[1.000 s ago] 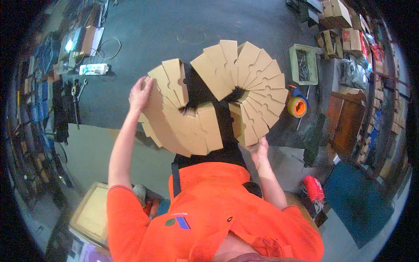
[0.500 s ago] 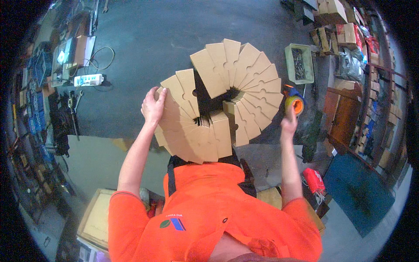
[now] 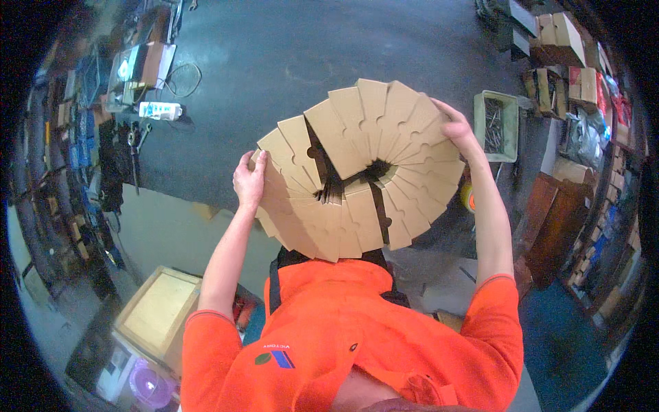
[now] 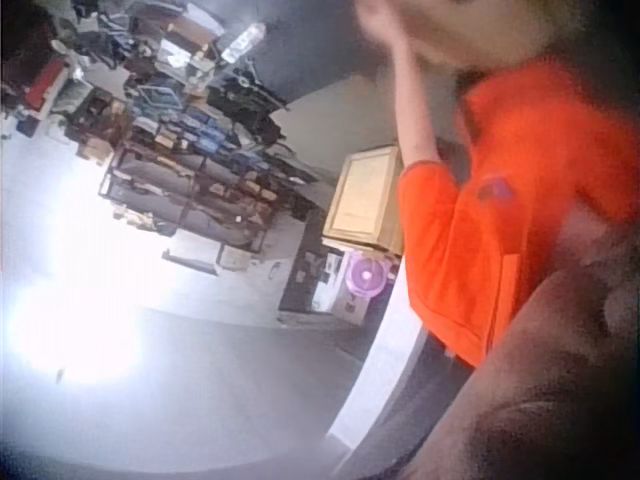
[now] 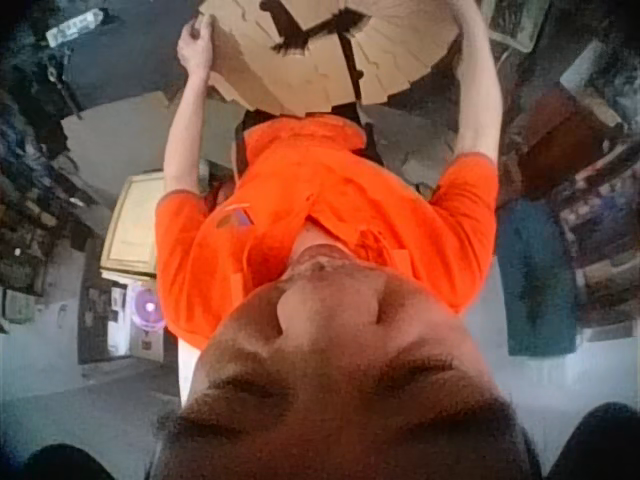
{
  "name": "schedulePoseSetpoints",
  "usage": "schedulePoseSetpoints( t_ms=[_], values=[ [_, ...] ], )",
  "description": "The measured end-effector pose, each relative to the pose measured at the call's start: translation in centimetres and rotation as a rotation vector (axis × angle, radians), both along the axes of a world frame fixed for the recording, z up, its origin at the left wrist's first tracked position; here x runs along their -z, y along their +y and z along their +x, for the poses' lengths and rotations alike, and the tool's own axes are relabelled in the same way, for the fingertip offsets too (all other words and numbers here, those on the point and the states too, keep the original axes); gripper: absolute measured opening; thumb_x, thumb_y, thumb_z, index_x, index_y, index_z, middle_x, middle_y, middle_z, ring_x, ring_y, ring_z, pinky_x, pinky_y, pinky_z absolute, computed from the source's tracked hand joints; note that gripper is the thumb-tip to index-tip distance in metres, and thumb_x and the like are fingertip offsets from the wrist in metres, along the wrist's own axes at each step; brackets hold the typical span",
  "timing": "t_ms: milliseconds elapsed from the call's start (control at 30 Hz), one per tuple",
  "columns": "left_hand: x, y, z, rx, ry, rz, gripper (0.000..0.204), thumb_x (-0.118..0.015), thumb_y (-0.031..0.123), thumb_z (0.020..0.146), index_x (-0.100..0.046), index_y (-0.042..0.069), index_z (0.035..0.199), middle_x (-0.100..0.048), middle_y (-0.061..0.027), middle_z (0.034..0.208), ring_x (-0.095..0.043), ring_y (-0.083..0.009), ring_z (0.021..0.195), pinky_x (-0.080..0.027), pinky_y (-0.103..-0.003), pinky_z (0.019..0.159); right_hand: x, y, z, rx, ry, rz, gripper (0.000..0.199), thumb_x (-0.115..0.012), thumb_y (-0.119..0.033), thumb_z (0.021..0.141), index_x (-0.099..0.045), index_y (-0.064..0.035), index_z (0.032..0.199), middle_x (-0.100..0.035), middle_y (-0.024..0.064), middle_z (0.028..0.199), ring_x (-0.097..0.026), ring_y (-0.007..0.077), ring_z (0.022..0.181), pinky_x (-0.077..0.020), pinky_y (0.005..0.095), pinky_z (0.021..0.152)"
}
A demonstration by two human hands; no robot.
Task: The person assembles flat cardboard pieces with interlocking edges into a circular ring on a workbench. They repeatedly pick up pieces, align the notches, and press them together to form a continuous ring, then lift and carry the completed ring across the workshop.
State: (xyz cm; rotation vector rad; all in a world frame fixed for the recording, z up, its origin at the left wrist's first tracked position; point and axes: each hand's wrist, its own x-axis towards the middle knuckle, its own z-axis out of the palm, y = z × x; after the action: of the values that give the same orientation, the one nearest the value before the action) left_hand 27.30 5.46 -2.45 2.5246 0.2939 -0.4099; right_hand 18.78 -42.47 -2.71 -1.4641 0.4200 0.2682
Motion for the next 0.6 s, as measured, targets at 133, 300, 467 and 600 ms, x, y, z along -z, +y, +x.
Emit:
schedulePoseSetpoints(
  t_ms=[133,300,467,600],
  values=[
    [0.4,1.2,3.1,0.19,0.061,-0.063,0.054,-0.057,0.05,0.085,-0.061,0.004,0.114,-0.064,-0.021,0.105,-0.061,-0.0337,0.101,-0.047,-0.04,0.087,2.2,-2.3,-2.0,0.085,0.077,0.127,0.07,-0.046,-0.003,0.065,-0.043,-0.0001,0.135,-0.049,0.011,0.133,-0.047,0.0212,0.122,-0.0343,0.0321,0.104],
    [-0.5,-3.6,8.1,0.337,-0.052,-0.154,0.053,-0.056,0.043,0.087,-0.057,0.0,0.119,-0.062,-0.0192,0.114,-0.058,-0.0303,0.109,-0.044,-0.038,0.093,4.1,-1.7,-3.6,0.214,0.006,0.327,0.08,-0.067,-0.034,0.068,-0.041,0.0029,0.135,-0.048,0.0119,0.133,-0.048,0.0206,0.12,-0.0368,0.033,0.103],
    [-3.4,-12.4,7.8,1.154,-0.274,0.299,0.071,-0.057,0.048,0.084,-0.037,0.003,0.136,-0.053,-0.0172,0.126,-0.045,-0.0308,0.124,-0.033,-0.051,0.103,5.2,-2.2,-3.1,0.206,-0.005,0.391,0.084,-0.068,-0.038,0.066,-0.041,0.0042,0.134,-0.051,0.0106,0.13,-0.05,0.0196,0.118,-0.038,0.0324,0.101],
    [-3.4,-17.3,8.6,1.053,-0.056,0.411,0.077,-0.048,0.057,0.086,-0.033,0.001,0.136,-0.057,-0.0207,0.119,-0.055,-0.0339,0.111,-0.031,-0.055,0.103,4.9,-2.7,-2.5,0.211,-0.003,0.326,0.072,-0.062,-0.027,0.069,-0.045,0.0031,0.132,-0.053,0.0098,0.128,-0.051,0.0183,0.115,-0.0386,0.031,0.1]
  ],
)
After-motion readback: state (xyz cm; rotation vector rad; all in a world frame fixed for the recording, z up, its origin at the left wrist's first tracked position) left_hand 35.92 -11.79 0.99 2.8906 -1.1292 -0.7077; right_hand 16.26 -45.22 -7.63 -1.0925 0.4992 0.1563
